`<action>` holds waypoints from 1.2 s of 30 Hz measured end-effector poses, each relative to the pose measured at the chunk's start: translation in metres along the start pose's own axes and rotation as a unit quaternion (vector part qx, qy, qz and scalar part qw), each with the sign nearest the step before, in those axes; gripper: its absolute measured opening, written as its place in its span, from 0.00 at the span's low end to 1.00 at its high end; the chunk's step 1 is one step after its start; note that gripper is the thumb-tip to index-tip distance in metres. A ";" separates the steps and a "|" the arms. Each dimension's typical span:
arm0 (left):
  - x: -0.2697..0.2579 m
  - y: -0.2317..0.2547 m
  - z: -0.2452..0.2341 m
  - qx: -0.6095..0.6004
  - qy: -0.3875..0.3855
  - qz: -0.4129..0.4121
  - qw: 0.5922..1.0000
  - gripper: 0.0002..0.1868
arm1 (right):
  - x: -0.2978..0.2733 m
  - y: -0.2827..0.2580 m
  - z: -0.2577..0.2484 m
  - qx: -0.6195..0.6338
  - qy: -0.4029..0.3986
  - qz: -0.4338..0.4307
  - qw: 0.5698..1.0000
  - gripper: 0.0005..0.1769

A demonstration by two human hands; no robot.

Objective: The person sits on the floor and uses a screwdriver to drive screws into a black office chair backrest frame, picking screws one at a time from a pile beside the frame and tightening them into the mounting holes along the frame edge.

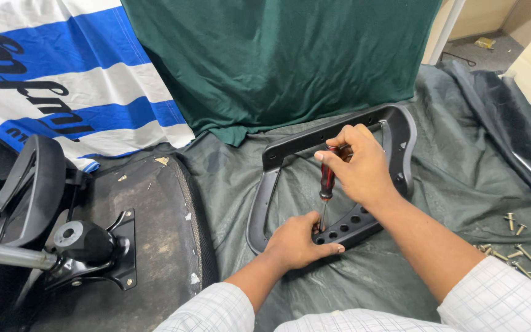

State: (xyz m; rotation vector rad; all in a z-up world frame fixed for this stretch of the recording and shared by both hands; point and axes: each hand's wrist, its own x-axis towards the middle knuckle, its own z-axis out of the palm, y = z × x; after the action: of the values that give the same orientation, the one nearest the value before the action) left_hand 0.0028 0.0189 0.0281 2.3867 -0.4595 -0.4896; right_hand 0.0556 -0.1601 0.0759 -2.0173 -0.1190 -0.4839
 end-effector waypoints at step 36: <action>0.004 0.005 -0.006 0.024 -0.037 -0.034 0.998 0.36 | 0.001 0.008 0.002 0.091 -0.046 -0.011 0.995 0.10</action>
State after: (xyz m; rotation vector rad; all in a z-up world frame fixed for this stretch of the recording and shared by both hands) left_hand 0.0080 0.0170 0.0345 2.4441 -0.4276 -0.6045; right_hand 0.0598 -0.1618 0.0693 -1.8616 -0.2330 -0.3793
